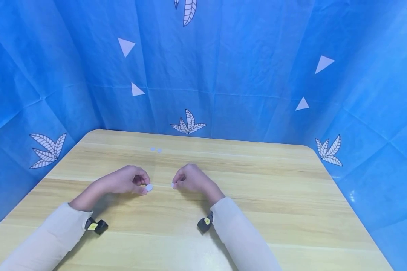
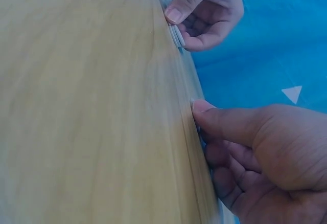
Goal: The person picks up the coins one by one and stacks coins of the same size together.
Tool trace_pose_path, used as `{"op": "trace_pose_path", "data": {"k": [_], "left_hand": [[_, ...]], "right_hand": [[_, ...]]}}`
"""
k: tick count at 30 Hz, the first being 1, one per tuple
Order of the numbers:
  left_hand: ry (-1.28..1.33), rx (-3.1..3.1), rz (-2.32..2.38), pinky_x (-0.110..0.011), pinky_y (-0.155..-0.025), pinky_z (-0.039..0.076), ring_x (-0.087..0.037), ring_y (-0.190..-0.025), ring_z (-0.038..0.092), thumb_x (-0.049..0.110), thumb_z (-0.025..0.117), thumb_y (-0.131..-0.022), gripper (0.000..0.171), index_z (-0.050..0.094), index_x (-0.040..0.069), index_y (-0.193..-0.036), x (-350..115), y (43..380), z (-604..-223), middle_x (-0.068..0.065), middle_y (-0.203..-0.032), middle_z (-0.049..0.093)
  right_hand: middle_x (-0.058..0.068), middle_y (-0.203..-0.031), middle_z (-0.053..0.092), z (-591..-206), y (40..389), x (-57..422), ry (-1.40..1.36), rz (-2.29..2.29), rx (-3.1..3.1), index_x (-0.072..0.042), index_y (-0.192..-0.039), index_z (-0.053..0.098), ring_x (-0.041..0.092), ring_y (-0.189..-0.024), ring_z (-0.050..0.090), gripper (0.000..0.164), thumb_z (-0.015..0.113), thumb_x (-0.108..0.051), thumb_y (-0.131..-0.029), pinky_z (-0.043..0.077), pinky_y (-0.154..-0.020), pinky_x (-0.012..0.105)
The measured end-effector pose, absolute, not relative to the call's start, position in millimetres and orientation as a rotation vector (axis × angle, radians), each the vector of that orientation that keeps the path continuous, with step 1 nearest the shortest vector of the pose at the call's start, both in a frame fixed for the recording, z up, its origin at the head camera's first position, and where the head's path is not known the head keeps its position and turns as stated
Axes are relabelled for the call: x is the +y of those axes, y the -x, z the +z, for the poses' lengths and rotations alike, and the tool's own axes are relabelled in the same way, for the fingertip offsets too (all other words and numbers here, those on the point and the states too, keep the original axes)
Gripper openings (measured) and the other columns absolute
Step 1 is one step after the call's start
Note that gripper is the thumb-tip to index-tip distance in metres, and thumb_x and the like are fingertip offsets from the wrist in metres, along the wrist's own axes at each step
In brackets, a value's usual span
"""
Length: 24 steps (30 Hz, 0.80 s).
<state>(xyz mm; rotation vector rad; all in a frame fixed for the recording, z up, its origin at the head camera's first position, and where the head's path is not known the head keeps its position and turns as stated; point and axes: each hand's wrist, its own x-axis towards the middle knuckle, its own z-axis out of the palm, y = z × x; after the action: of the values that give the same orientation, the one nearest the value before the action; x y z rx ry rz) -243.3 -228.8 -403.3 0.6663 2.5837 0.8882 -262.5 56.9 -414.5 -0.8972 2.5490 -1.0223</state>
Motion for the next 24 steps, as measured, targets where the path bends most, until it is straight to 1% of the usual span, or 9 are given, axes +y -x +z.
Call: {"op": "trace_pose_path", "data": {"k": [7, 15, 24], "left_hand": [[-0.669, 2.581, 0.89, -0.033, -0.073, 0.05, -0.017, -0.08, 0.056, 0.016, 0.087, -0.082, 0.02, 0.071, 0.013, -0.093, -228.1, 243.1, -404.0, 0.002, -0.085, 0.064], [-0.654, 2.588, 0.884, -0.033, -0.073, 0.05, -0.017, -0.079, 0.057, 0.016, 0.087, -0.082, 0.02, 0.071, 0.014, -0.093, -227.1, 243.6, -405.5, 0.002, -0.084, 0.064], [-0.65, 2.592, 0.884, -0.032, -0.073, 0.05, -0.016, -0.079, 0.057, 0.016, 0.087, -0.082, 0.02, 0.071, 0.014, -0.093, -226.7, 243.5, -404.8, 0.003, -0.084, 0.064]], "right_hand": [[-0.008, -0.086, 0.075, -413.7, 260.1, 53.8, 0.997, -1.021, 2.529, -0.012, -0.093, 0.081, 0.003, -0.079, 0.067, 0.006, 0.082, -0.015, -0.088, 0.055, -0.078, 0.024], [-0.008, -0.084, 0.075, -415.4, 260.7, 53.9, 1.019, -1.038, 2.498, -0.012, -0.09, 0.081, 0.002, -0.077, 0.067, 0.006, 0.084, -0.016, -0.087, 0.055, -0.077, 0.022], [-0.01, -0.084, 0.075, -415.2, 261.4, 54.2, 0.998, -1.04, 2.477, -0.014, -0.09, 0.081, 0.003, -0.079, 0.068, 0.005, 0.084, -0.018, -0.087, 0.055, -0.079, 0.023]]}}
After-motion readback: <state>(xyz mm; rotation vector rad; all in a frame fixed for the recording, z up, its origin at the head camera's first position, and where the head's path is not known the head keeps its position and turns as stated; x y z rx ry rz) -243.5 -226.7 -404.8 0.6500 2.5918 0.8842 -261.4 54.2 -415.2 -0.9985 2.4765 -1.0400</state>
